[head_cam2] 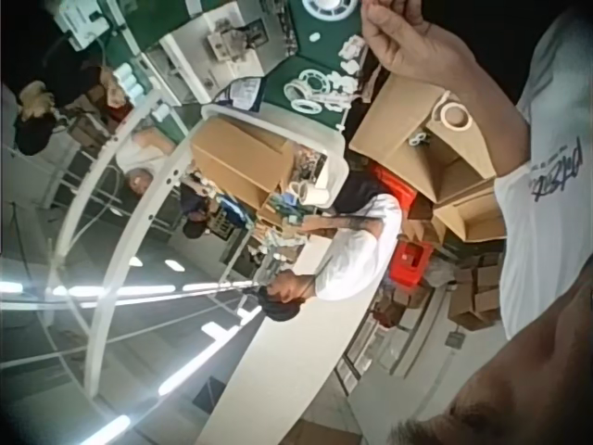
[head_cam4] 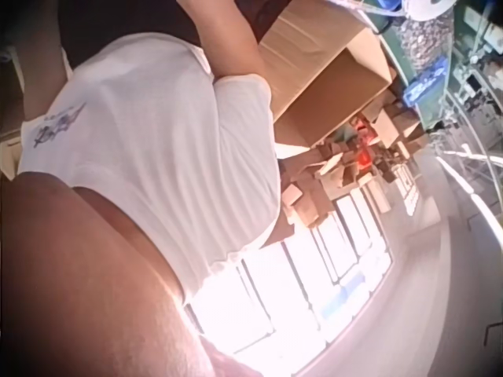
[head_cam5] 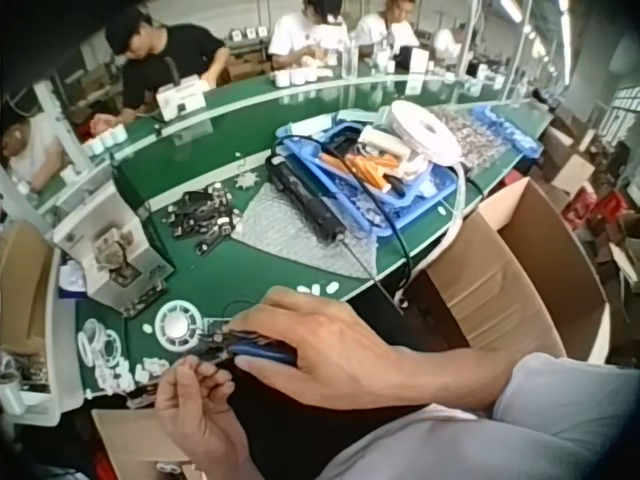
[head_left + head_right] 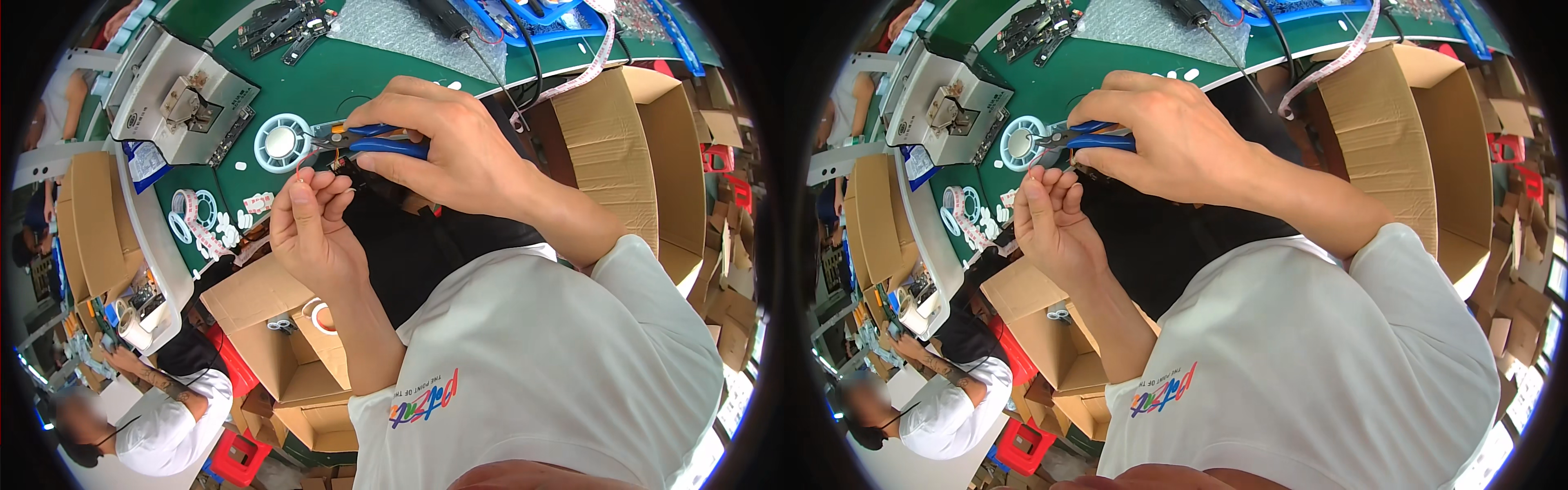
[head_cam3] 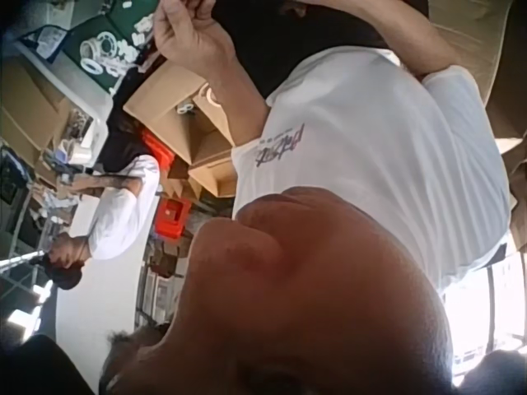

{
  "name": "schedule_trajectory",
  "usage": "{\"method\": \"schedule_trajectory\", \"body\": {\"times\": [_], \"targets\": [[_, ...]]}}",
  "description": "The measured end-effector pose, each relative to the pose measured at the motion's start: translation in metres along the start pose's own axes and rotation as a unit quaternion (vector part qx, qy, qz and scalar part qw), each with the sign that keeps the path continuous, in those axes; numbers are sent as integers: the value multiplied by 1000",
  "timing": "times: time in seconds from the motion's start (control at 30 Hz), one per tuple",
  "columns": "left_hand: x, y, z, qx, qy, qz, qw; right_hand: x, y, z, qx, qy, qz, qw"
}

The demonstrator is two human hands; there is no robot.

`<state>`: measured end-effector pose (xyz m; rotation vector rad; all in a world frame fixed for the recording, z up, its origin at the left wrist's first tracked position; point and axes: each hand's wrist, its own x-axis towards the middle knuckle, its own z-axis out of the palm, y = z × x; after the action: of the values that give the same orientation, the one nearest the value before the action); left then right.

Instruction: Assemble and pack small electronic components into cardboard boxes on a production line.

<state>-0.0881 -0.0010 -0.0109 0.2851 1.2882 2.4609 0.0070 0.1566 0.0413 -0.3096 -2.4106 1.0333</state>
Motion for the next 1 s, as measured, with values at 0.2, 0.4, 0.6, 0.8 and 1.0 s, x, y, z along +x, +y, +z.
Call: {"method": "schedule_trajectory", "body": {"times": [0.2, 0.4, 0.6, 0.8, 1.0], "targets": [[0, 2, -1, 2, -13, -5, 1000, -2, -4, -7, -3, -1, 6, 1000], [-1, 3, -3, -2, -24, -18, 1000, -4, -5, -10, -5, -12, -11, 1000], [-1, 1, -5, -5, -31, -31, 999, -6, -9, -14, -24, -42, -4, 999], [1, -2, -7, -12, -38, -37, 998, -8, -8, -11, -29, -32, -22, 999], [1, -3, -7, -6, -44, -35, 998, -8, -4, -7, -51, -27, -41, 997]]}}
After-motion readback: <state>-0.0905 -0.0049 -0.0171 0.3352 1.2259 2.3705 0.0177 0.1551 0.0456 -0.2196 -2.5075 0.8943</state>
